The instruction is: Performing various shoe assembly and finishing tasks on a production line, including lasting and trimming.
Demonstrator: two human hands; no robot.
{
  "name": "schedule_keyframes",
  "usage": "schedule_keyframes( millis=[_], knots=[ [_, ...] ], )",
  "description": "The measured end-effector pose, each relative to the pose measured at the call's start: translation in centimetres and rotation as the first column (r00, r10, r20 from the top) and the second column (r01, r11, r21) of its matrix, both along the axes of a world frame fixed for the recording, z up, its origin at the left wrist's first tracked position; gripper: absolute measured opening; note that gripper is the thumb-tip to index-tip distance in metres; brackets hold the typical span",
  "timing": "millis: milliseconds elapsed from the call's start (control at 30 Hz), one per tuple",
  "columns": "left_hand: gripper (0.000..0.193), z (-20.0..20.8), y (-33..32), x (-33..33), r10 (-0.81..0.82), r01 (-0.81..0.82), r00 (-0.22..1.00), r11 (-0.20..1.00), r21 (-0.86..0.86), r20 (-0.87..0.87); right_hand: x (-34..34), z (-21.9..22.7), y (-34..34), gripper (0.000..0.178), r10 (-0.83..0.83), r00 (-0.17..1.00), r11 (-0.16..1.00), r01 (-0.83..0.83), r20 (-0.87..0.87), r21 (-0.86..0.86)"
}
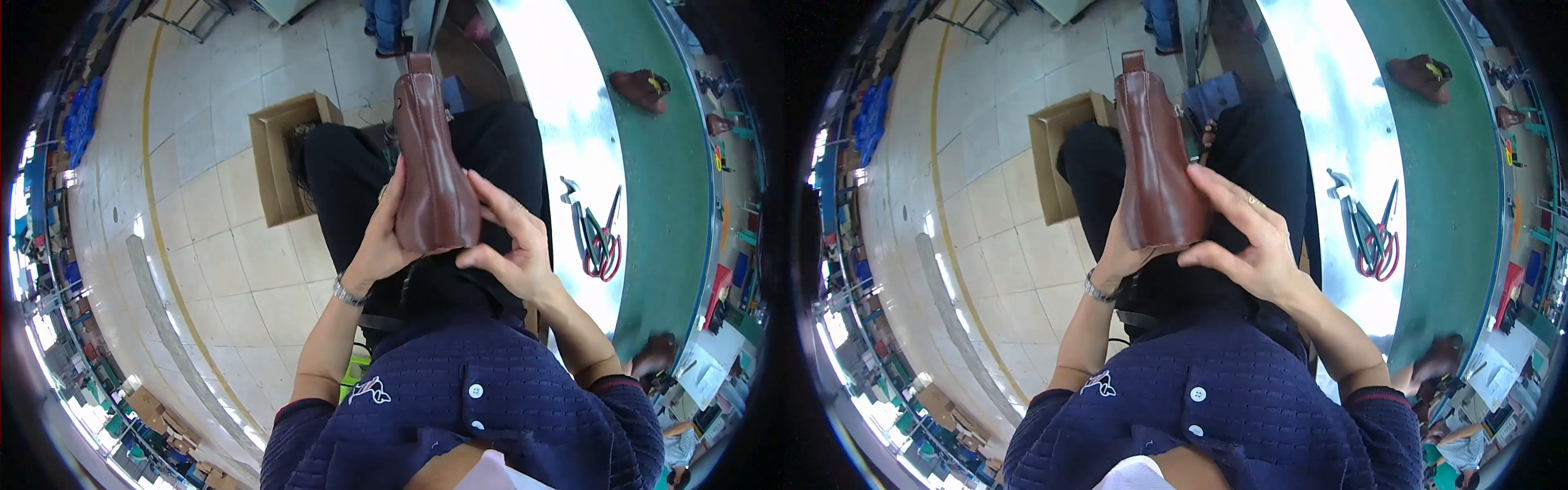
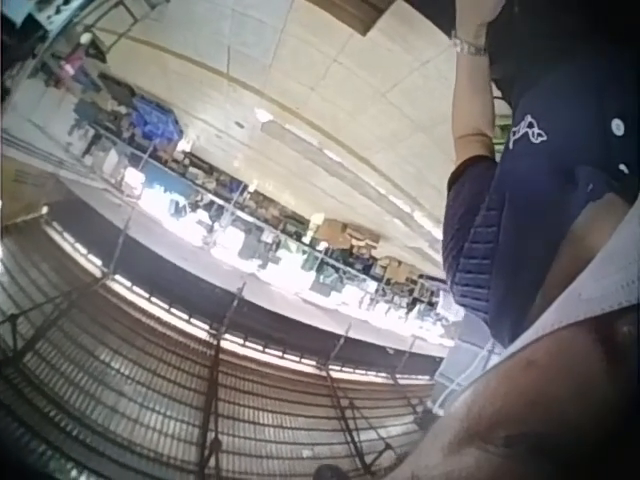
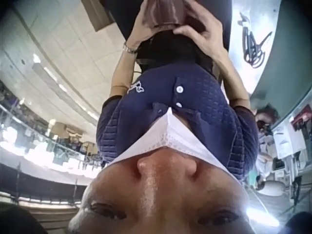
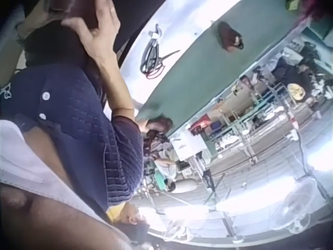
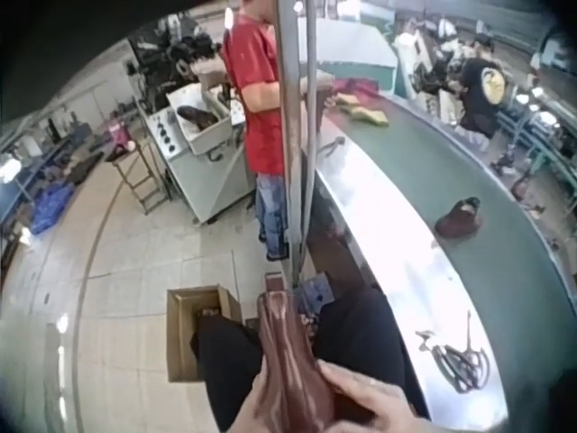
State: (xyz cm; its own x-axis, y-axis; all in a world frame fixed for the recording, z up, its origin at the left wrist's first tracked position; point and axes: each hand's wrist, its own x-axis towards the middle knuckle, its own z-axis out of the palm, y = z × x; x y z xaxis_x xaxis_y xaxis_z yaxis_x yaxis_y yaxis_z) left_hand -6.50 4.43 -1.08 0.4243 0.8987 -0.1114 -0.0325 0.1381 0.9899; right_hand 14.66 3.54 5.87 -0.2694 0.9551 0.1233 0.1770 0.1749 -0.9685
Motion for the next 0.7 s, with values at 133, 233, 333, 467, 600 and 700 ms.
schedule_keyframes(
  millis=[133, 233, 333, 467, 600, 700],
  knots=[
    [0.077, 2.0, -2.5, -3.9, 0.224, -0.191, 0.974, 0.904, -0.383, 0.041, 4.9, 1.0, 0.7, 0.055, -0.072, 0.959, 0.997, 0.062, 0.274, 0.044],
    [0.054, 3.1, -3.4, -6.4, 0.448, -0.359, 0.884, 0.832, -0.423, 0.132, 11.0, -3.7, -1.3, 0.053, -0.285, 0.609, 0.898, 0.44, 0.74, -0.015],
    [0.054, 3.2, -2.4, -8.1, 0.483, -0.379, 0.872, 0.768, -0.516, 0.079, 16.7, -9.2, -5.1, 0.06, -0.269, 0.174, 0.906, 0.38, 0.947, 0.188],
    [0.058, 4.3, 0.0, -8.0, 0.371, -0.279, 0.929, 0.727, -0.628, 0.016, 18.0, -9.6, -5.5, 0.051, -0.234, 0.3, 0.9, 0.426, 0.925, 0.09],
    [0.074, 6.0, 2.9, -3.6, 0.272, -0.239, 0.961, 0.752, -0.614, -0.041, 19.7, -9.1, -4.3, 0.044, -0.166, 0.471, 0.887, 0.455, 0.866, -0.077],
    [0.076, 6.5, 4.5, -1.9, 0.247, -0.21, 0.969, 0.797, -0.567, -0.011, 19.7, -7.3, -1.9, 0.038, -0.391, 0.786, 0.532, 0.618, 0.479, -0.579]
  ],
)
